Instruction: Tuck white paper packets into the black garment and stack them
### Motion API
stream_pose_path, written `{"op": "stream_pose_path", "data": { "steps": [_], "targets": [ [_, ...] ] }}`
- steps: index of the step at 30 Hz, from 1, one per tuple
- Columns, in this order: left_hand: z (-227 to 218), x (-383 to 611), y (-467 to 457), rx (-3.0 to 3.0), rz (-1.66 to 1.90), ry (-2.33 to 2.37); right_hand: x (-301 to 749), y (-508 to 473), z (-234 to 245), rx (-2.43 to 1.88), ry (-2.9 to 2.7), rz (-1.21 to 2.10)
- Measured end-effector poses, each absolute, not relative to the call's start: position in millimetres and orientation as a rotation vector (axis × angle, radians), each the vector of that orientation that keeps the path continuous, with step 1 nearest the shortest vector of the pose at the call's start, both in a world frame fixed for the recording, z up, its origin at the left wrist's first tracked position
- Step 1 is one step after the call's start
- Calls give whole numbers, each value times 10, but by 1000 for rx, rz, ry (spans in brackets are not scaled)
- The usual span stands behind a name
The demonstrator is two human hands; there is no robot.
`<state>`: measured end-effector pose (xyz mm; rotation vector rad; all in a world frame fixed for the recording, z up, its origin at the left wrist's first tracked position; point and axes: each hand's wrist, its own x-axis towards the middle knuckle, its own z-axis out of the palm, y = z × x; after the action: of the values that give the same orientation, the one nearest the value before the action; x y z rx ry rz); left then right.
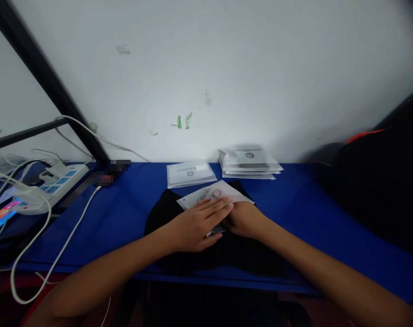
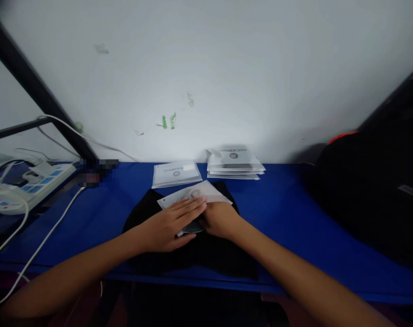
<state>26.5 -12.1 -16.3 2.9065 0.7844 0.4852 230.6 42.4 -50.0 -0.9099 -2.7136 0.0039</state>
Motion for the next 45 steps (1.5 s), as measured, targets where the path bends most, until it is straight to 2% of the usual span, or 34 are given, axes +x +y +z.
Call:
{"op": "stream_pose_path", "data": {
  "steps": [4,11,13,16,21,25,29,37,45],
  "targets": [
    [-157,242,-68,2949,335,786,2329,413,-504,-845,-2800,-41],
    [-165,260,-83,3018,334,691,2316,468,-749,-760,-2809,-151],
    [-177,236,-57,3017,443,684,2329,482,-694,-792,-2780,-119],
    [-172,169,6,2986,787,734,2373,481,-506,-830,-2621,-67],
    [-110,98,57,2888,1335,741,2417,383,-263,-526,-2213,-208],
    [-97,173,-2,2937,1392,708,2356,257,-234,-261,-2124,-424],
    [-126,259,-59,2985,1341,714,2284,179,-237,-127,-2151,-463],
    [-131,194,-42,2858,1405,701,2342,264,-218,-253,-2181,-400],
    [-38,6,42,2725,1683,804,2872,787,-206,-709,-2254,-372]
  ]
}}
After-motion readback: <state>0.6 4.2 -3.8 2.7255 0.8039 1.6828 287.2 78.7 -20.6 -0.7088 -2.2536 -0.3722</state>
